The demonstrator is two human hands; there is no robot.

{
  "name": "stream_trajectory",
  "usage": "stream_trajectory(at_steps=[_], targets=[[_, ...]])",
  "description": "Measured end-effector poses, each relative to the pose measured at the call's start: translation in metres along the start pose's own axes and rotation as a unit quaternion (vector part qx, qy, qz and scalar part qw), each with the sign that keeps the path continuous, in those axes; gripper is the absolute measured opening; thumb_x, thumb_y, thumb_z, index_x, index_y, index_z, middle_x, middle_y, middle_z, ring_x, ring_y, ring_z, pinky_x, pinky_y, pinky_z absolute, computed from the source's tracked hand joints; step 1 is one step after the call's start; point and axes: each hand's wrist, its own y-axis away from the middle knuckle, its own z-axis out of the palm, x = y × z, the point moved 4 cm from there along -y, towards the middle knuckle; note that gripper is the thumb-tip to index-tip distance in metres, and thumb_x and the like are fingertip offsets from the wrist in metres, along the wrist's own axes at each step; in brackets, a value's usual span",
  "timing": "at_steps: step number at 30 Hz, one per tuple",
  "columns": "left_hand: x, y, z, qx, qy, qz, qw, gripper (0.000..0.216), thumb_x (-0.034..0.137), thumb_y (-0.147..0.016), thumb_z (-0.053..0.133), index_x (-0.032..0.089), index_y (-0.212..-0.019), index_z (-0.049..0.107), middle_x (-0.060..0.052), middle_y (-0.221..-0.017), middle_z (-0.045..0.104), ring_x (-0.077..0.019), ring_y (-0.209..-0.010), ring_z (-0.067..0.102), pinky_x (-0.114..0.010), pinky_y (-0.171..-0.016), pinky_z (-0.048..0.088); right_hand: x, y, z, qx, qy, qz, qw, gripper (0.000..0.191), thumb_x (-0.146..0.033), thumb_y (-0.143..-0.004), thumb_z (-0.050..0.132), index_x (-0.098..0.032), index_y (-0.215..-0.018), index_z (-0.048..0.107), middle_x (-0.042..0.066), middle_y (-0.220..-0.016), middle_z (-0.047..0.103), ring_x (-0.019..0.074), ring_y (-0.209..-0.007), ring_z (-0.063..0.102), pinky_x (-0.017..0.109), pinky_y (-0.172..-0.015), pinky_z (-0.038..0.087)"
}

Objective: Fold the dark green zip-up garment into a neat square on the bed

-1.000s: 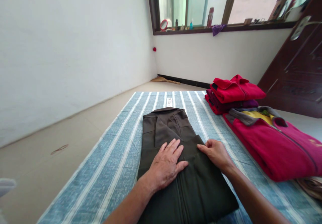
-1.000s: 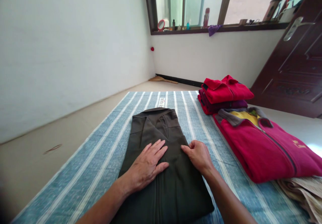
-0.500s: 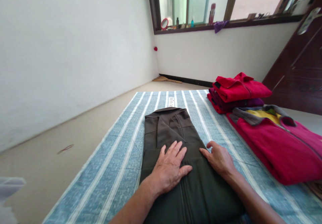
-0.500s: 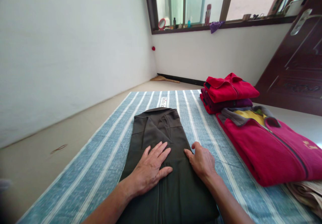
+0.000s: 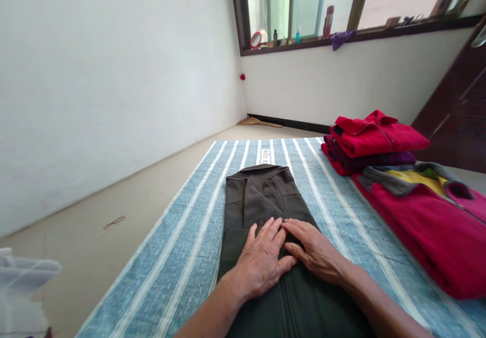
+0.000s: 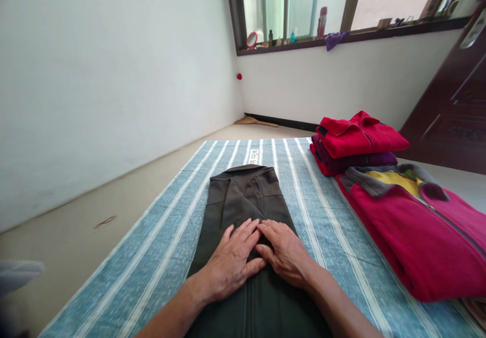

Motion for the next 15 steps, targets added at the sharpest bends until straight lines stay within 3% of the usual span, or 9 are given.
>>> stream_trajectory(at_steps=[8,11,15], targets=[[-0.005,0.001,-0.005,0.008,0.024,0.014,1.000,0.061,0.051,-0.090,0.046,0.023,-0.142,0.034,-0.010,-0.152,0.029,-0.0267,-0.140,0.023,-0.055,-0.112,0.020,0.012,0.004,0.008,0.012,-0.001,-0.001,1.000,0.045,-0.036,-0.093,0.045,-0.018,-0.134,0.047,0.010,-0.137,0.051,0.0226,-0.127,0.044,0.043,-0.107,0.034],[-0.021,0.005,-0.009,0.070,0.034,0.015,0.997,0.056,0.049,-0.090,0.046,0.018,-0.136,0.043,-0.013,-0.147,0.038,-0.0248,-0.136,0.033,-0.046,-0.111,0.029,0.009,0.005,0.006,0.015,0.009,0.005,1.000,0.044,-0.039,-0.093,0.044,-0.016,-0.131,0.050,0.011,-0.136,0.051,0.0240,-0.127,0.045,0.044,-0.107,0.034],[-0.057,0.016,-0.015,0.176,0.022,-0.053,0.983,0.044,0.042,-0.089,0.050,0.015,-0.125,0.054,-0.014,-0.131,0.056,-0.0257,-0.122,0.050,-0.044,-0.104,0.039,0.006,0.004,0.003,0.014,0.013,0.001,1.000,0.043,-0.039,-0.093,0.044,-0.016,-0.128,0.054,0.011,-0.135,0.052,0.0243,-0.126,0.045,0.044,-0.106,0.036]])
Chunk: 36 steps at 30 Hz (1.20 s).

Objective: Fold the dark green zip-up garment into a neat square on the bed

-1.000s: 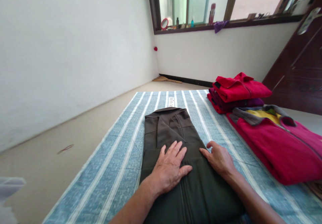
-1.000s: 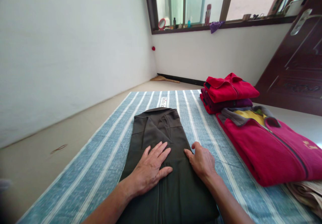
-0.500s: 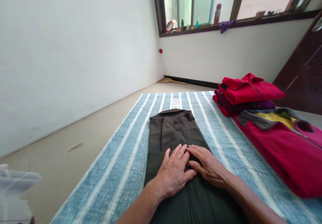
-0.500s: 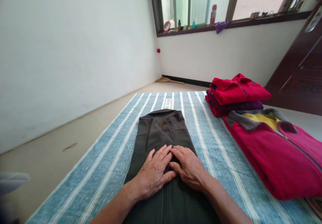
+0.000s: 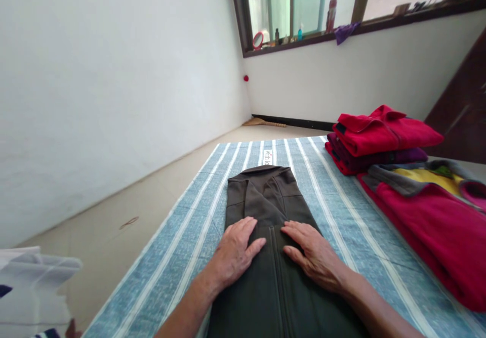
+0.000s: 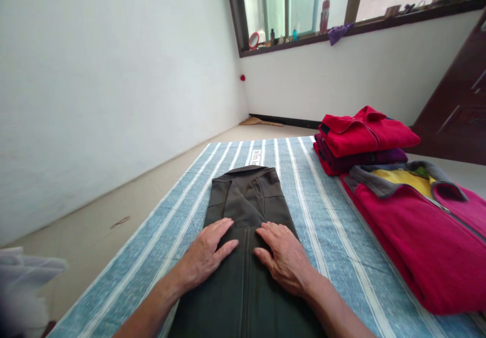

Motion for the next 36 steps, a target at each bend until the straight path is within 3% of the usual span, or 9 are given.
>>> stream_trajectory(at_steps=[4,12,19,28,36], targets=[[-0.025,0.004,-0.002,0.024,0.008,-0.035,0.999,0.036,0.035,-0.088,0.051,0.014,-0.115,0.059,-0.012,-0.114,0.064,-0.0231,-0.105,0.060,-0.039,-0.094,0.047,-0.001,0.000,-0.001,0.016,0.003,-0.011,1.000,0.040,-0.038,-0.093,0.046,-0.016,-0.124,0.057,0.012,-0.134,0.053,0.0251,-0.124,0.047,0.045,-0.104,0.038],[-0.027,-0.004,-0.002,0.022,0.003,-0.051,0.998,0.026,0.030,-0.086,0.050,0.014,-0.100,0.067,-0.009,-0.092,0.065,-0.0214,-0.089,0.061,-0.033,-0.082,0.047,0.003,0.004,0.003,0.059,0.008,-0.029,0.998,0.038,-0.039,-0.090,0.051,-0.017,-0.120,0.059,0.012,-0.133,0.053,0.0257,-0.123,0.048,0.044,-0.103,0.040],[-0.029,-0.013,-0.008,-0.023,0.079,-0.065,0.995,0.022,0.030,-0.082,0.048,0.017,-0.078,0.066,-0.006,-0.085,0.064,-0.0192,-0.081,0.060,-0.030,-0.075,0.043,-0.002,0.001,-0.001,0.050,0.026,-0.042,0.998,0.038,-0.036,-0.089,0.052,-0.015,-0.120,0.058,0.013,-0.134,0.053,0.0265,-0.124,0.048,0.046,-0.104,0.039],[-0.032,-0.032,-0.007,-0.141,0.185,-0.101,0.967,0.024,0.037,-0.071,0.055,0.016,-0.073,0.065,0.000,-0.069,0.060,-0.0161,-0.068,0.054,-0.025,-0.063,0.037,-0.002,0.000,0.002,0.028,0.036,-0.041,0.998,0.039,-0.037,-0.089,0.051,-0.015,-0.120,0.058,0.014,-0.134,0.053,0.0275,-0.126,0.046,0.049,-0.105,0.037],[-0.031,-0.037,-0.007,-0.172,0.231,-0.097,0.953,0.027,0.040,-0.073,0.048,0.015,-0.065,0.057,0.004,-0.057,0.045,-0.0108,-0.055,0.039,-0.022,-0.052,0.030,-0.004,0.000,0.000,0.037,0.021,-0.040,0.998,0.039,-0.038,-0.088,0.053,-0.016,-0.119,0.059,0.014,-0.133,0.054,0.0272,-0.124,0.048,0.048,-0.105,0.038]])
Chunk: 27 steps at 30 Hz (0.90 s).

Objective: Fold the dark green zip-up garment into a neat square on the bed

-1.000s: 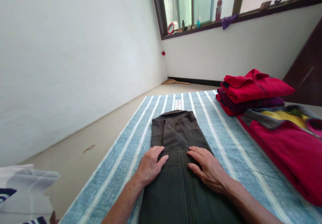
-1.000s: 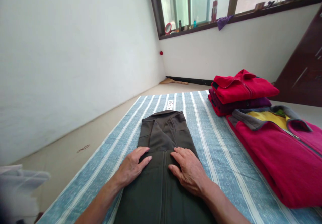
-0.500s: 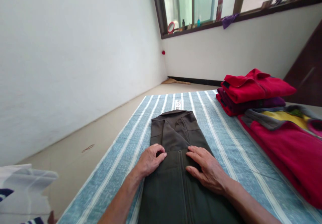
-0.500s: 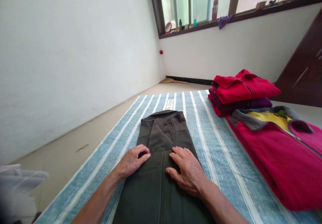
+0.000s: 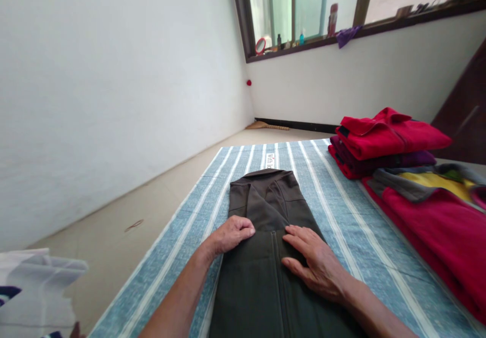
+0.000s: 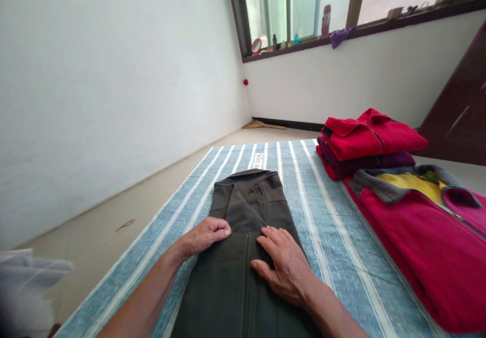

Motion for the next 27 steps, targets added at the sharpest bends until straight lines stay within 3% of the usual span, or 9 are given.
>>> stream_trajectory(at_steps=[7,11,15,22,27], targets=[[-0.004,0.001,0.004,0.027,-0.021,0.011,0.999,0.031,0.041,-0.076,0.046,0.016,-0.065,0.060,0.002,-0.059,0.053,-0.0134,-0.060,0.048,-0.022,-0.054,0.036,-0.001,0.001,0.000,0.009,-0.009,0.001,1.000,0.038,-0.038,-0.088,0.054,-0.018,-0.120,0.059,0.013,-0.134,0.053,0.0270,-0.124,0.048,0.048,-0.105,0.037],[-0.006,0.003,0.005,0.089,-0.065,0.024,0.994,0.029,0.037,-0.080,0.045,0.017,-0.070,0.062,0.000,-0.068,0.061,-0.0160,-0.068,0.057,-0.024,-0.063,0.041,-0.001,0.001,0.001,0.001,-0.007,0.002,1.000,0.039,-0.038,-0.088,0.054,-0.016,-0.120,0.059,0.014,-0.134,0.053,0.0273,-0.124,0.048,0.048,-0.105,0.037],[-0.008,0.005,0.010,0.150,-0.128,0.035,0.980,0.023,0.031,-0.084,0.044,0.019,-0.076,0.062,-0.001,-0.072,0.065,-0.0174,-0.072,0.061,-0.026,-0.067,0.042,-0.001,0.000,0.001,0.005,-0.009,0.000,1.000,0.039,-0.037,-0.087,0.055,-0.016,-0.120,0.059,0.014,-0.133,0.053,0.0272,-0.123,0.048,0.047,-0.105,0.038],[-0.015,0.006,0.017,0.175,-0.215,0.060,0.959,0.021,0.024,-0.089,0.043,0.021,-0.081,0.061,-0.001,-0.075,0.066,-0.0166,-0.073,0.063,-0.025,-0.067,0.043,0.001,0.001,0.002,0.009,-0.012,-0.001,1.000,0.039,-0.038,-0.087,0.055,-0.017,-0.119,0.060,0.014,-0.132,0.054,0.0272,-0.122,0.049,0.048,-0.104,0.039],[0.000,0.011,0.017,0.211,-0.289,0.097,0.929,0.027,0.019,-0.092,0.036,0.019,-0.084,0.062,-0.007,-0.082,0.064,-0.0215,-0.082,0.060,-0.033,-0.076,0.045,0.001,0.001,0.002,0.008,-0.013,0.005,1.000,0.039,-0.039,-0.087,0.054,-0.018,-0.119,0.060,0.014,-0.132,0.054,0.0275,-0.123,0.049,0.048,-0.104,0.037]])
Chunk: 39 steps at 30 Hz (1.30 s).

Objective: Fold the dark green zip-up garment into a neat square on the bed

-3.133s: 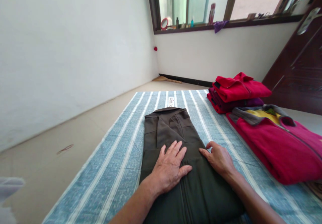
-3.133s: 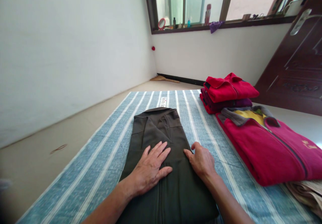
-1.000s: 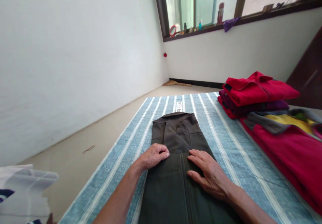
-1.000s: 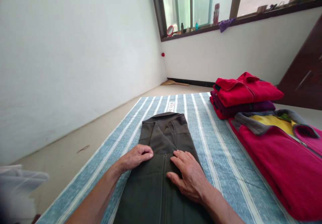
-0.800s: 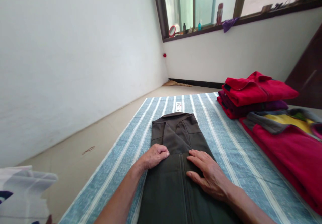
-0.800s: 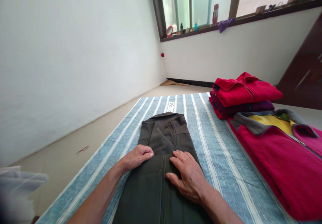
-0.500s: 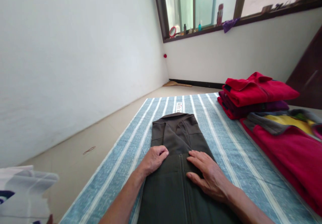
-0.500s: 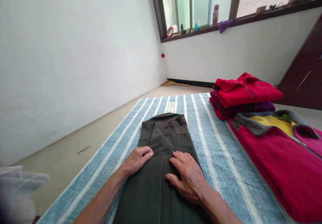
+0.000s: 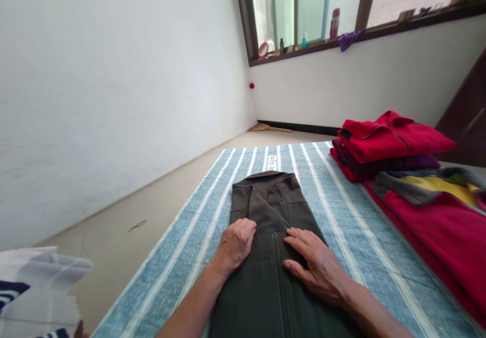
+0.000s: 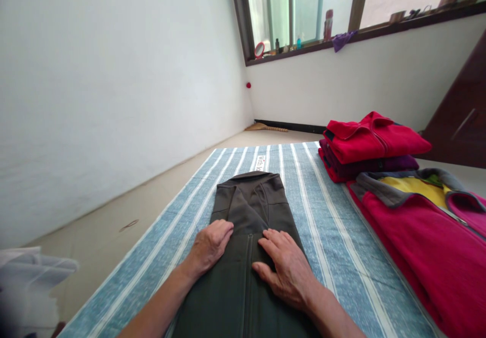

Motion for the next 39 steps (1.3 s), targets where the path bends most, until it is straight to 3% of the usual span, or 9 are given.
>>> stream_trajectory(at_steps=[3,6,8,11,13,19,39], targets=[[0.018,0.006,-0.010,0.059,-0.034,0.049,0.996,0.030,0.018,-0.094,0.033,0.017,-0.089,0.063,-0.009,-0.088,0.064,-0.0219,-0.087,0.060,-0.035,-0.080,0.048,0.000,0.000,0.000,0.000,-0.003,0.004,1.000,0.039,-0.040,-0.087,0.054,-0.019,-0.120,0.060,0.014,-0.132,0.054,0.0277,-0.123,0.049,0.049,-0.105,0.037],[0.033,0.017,-0.011,0.073,0.017,0.090,0.993,0.028,0.021,-0.094,0.037,0.017,-0.108,0.060,-0.010,-0.117,0.062,-0.0211,-0.111,0.056,-0.036,-0.097,0.045,-0.001,-0.001,0.000,-0.004,0.000,0.005,1.000,0.040,-0.039,-0.087,0.055,-0.017,-0.120,0.060,0.014,-0.132,0.055,0.0277,-0.123,0.049,0.049,-0.105,0.037],[0.037,0.023,-0.002,0.014,0.045,0.093,0.995,0.033,0.026,-0.095,0.040,0.018,-0.124,0.053,-0.010,-0.135,0.052,-0.0218,-0.127,0.045,-0.041,-0.106,0.039,-0.002,-0.001,0.000,-0.007,0.003,0.003,1.000,0.039,-0.037,-0.086,0.055,-0.016,-0.120,0.060,0.014,-0.132,0.055,0.0275,-0.123,0.049,0.048,-0.104,0.038],[0.036,0.030,0.011,-0.099,0.064,0.056,0.991,0.045,0.035,-0.096,0.037,0.021,-0.139,0.040,-0.009,-0.148,0.038,-0.0231,-0.137,0.031,-0.050,-0.111,0.030,-0.002,-0.002,0.000,-0.011,0.008,0.000,1.000,0.038,-0.036,-0.086,0.055,-0.016,-0.119,0.060,0.014,-0.132,0.055,0.0274,-0.123,0.049,0.048,-0.105,0.038],[0.034,0.032,0.013,-0.126,0.079,0.033,0.988,0.048,0.038,-0.097,0.035,0.023,-0.142,0.035,-0.009,-0.150,0.033,-0.0225,-0.139,0.027,-0.051,-0.112,0.025,-0.002,-0.001,0.000,-0.012,0.008,0.002,1.000,0.039,-0.036,-0.086,0.055,-0.016,-0.119,0.060,0.014,-0.132,0.055,0.0274,-0.123,0.049,0.049,-0.105,0.037],[0.033,0.030,0.013,-0.122,0.101,0.024,0.987,0.047,0.038,-0.096,0.037,0.026,-0.142,0.035,-0.007,-0.151,0.032,-0.0217,-0.140,0.025,-0.051,-0.113,0.022,-0.001,0.000,0.002,-0.009,0.008,0.009,1.000,0.039,-0.038,-0.087,0.054,-0.018,-0.120,0.060,0.013,-0.133,0.054,0.0272,-0.124,0.049,0.049,-0.106,0.037],[0.034,0.030,0.012,-0.145,0.095,0.007,0.985,0.050,0.041,-0.096,0.034,0.021,-0.142,0.036,-0.008,-0.152,0.029,-0.0216,-0.141,0.022,-0.050,-0.114,0.020,0.001,0.000,0.003,-0.035,0.018,0.012,0.999,0.043,-0.039,-0.088,0.053,-0.014,-0.123,0.059,0.013,-0.134,0.053,0.0275,-0.125,0.047,0.048,-0.107,0.035]])
